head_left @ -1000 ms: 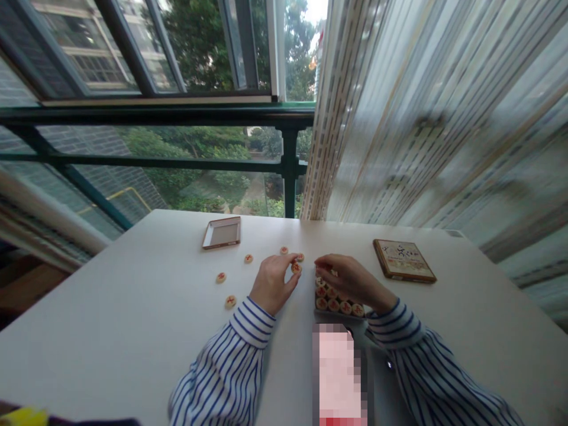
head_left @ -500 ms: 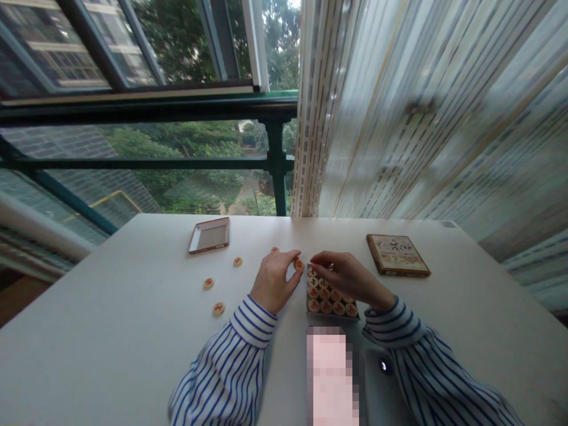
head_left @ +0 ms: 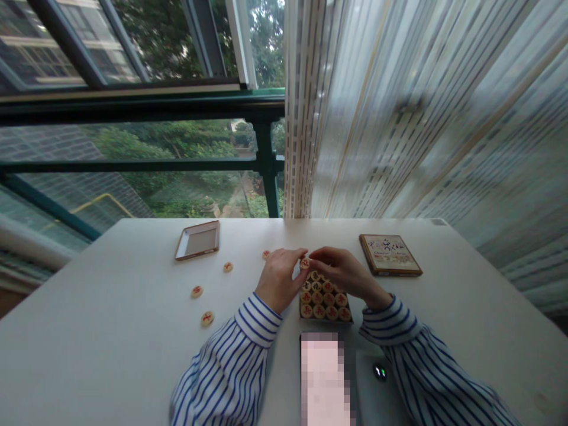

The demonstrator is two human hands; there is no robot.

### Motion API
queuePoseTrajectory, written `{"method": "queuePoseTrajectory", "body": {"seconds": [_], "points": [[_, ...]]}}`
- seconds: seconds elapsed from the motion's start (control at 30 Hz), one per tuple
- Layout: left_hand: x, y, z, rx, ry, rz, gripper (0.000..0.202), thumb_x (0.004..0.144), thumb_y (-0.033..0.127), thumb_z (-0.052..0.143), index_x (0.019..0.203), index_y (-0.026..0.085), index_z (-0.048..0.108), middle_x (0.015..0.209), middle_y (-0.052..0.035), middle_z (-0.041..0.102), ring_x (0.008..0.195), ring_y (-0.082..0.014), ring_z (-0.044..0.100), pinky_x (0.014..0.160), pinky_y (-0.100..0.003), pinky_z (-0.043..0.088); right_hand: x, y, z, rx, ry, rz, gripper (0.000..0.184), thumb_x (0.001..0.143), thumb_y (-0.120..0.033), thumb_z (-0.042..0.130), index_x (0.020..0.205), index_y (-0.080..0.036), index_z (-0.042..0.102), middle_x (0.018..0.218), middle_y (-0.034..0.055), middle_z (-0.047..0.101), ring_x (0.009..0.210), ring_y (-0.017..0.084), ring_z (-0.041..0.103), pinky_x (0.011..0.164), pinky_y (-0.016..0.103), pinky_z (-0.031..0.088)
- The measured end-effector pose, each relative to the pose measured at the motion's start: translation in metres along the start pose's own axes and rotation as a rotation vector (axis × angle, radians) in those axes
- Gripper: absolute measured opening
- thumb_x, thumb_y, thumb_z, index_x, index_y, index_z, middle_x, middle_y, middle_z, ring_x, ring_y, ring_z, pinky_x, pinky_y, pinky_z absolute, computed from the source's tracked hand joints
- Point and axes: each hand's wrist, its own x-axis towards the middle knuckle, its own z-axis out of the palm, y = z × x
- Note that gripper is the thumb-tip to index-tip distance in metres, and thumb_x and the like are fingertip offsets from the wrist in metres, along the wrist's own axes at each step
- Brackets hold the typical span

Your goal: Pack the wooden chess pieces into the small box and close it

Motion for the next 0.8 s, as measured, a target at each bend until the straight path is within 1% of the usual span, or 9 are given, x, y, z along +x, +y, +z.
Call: {"method": "queuePoseTrajectory", "body": {"seconds": [0.07, 0.17, 0.27, 0.37, 0.47, 0.57, 0.63, 0.73, 0.8], "points": [[0.002, 0.000, 0.001, -0.005, -0.006, 0.010, 0.028, 0.076, 0.022, 0.057, 0.103, 0.015, 0.056, 0.090, -0.0073, 0.065, 0.084, -0.0200, 0.058, 0.078, -0.037, 0.044, 0.000, 0.002, 0.000, 0.056, -0.010, 0.006, 0.024, 0.078, -0.036, 0.056, 0.091, -0.017, 0.063, 0.087, 0.0057, 0.068, 0.078, 0.016, 0.062, 0.070, 0.028, 0.048], [0.004, -0.001, 0.003, -0.015, -0.020, 0.018, 0.029, 0.076, 0.021, 0.058, 0.104, 0.014, 0.055, 0.091, -0.0074, 0.066, 0.086, -0.0201, 0.058, 0.080, -0.038, 0.043, 0.001, 0.004, 0.000, 0.083, -0.003, 0.007, 0.025, 0.077, -0.037, 0.057, 0.090, -0.017, 0.063, 0.086, 0.0056, 0.068, 0.078, 0.016, 0.062, 0.070, 0.029, 0.048], [0.003, -0.002, 0.004, -0.041, -0.032, 0.006, 0.028, 0.076, 0.021, 0.058, 0.103, 0.015, 0.056, 0.094, -0.0072, 0.066, 0.088, -0.0201, 0.058, 0.082, -0.038, 0.042, 0.001, 0.004, 0.000, 0.080, 0.002, -0.004, 0.025, 0.077, -0.037, 0.057, 0.089, -0.016, 0.064, 0.085, 0.0056, 0.068, 0.077, 0.016, 0.062, 0.070, 0.029, 0.048], [0.001, -0.006, 0.003, -0.116, -0.055, -0.034, 0.030, 0.075, 0.024, 0.059, 0.104, 0.016, 0.056, 0.099, -0.0081, 0.065, 0.092, -0.0203, 0.057, 0.084, -0.038, 0.043, 0.002, 0.004, 0.000, 0.030, 0.004, 0.010, 0.026, 0.077, -0.038, 0.056, 0.088, -0.016, 0.065, 0.083, 0.0054, 0.068, 0.075, 0.016, 0.062, 0.068, 0.028, 0.048], [-0.001, -0.011, 0.001, -0.206, -0.081, -0.117, 0.031, 0.076, 0.028, 0.058, 0.105, 0.016, 0.057, 0.101, -0.0081, 0.064, 0.093, -0.0192, 0.057, 0.083, -0.035, 0.045, 0.001, 0.004, -0.001, -0.025, 0.018, 0.032, 0.027, 0.077, -0.039, 0.057, 0.088, -0.016, 0.065, 0.081, 0.0051, 0.068, 0.074, 0.016, 0.062, 0.065, 0.028, 0.048], [-0.001, -0.016, 0.001, -0.306, -0.105, -0.255, 0.028, 0.079, 0.032, 0.055, 0.101, 0.016, 0.060, 0.096, -0.0069, 0.065, 0.087, -0.0167, 0.058, 0.081, -0.032, 0.046, 0.001, 0.004, -0.002, -0.023, 0.014, 0.028, 0.025, 0.077, -0.037, 0.056, 0.089, -0.016, 0.065, 0.083, 0.0051, 0.069, 0.076, 0.017, 0.062, 0.067, 0.028, 0.048], [0.001, -0.019, 0.002, -0.390, -0.143, -0.343, 0.028, 0.079, 0.035, 0.054, 0.098, 0.015, 0.062, 0.093, -0.0066, 0.066, 0.082, -0.0160, 0.060, 0.078, -0.031, 0.047, 0.001, 0.004, -0.002, -0.014, 0.008, 0.024, 0.024, 0.077, -0.036, 0.057, 0.089, -0.017, 0.065, 0.084, 0.0049, 0.069, 0.077, 0.017, 0.062, 0.069, 0.028, 0.049], [0.003, -0.020, 0.003, -0.533, -0.203, -0.447, 0.029, 0.078, 0.036, 0.054, 0.093, 0.014, 0.064, 0.089, -0.0073, 0.068, 0.080, -0.0164, 0.061, 0.075, -0.029, 0.047, 0.001, 0.004, -0.001, -0.003, -0.001, 0.025, 0.024, 0.077, -0.035, 0.057, 0.090, -0.017, 0.066, 0.084, 0.0048, 0.069, 0.077, 0.017, 0.063, 0.068, 0.028, 0.049], [0.005, -0.019, 0.003, -0.628, -0.222, -0.499, 0.029, 0.077, 0.036, 0.055, 0.091, 0.012, 0.065, 0.087, -0.0080, 0.068, 0.079, -0.0167, 0.061, 0.074, -0.029, 0.047, 0.000, 0.004, 0.000, 0.008, -0.007, 0.024, 0.024, 0.078, -0.034, 0.057, 0.092, -0.018, 0.067, 0.085, 0.0045, 0.069, 0.078, 0.017, 0.063, 0.069, 0.028, 0.049]]}}
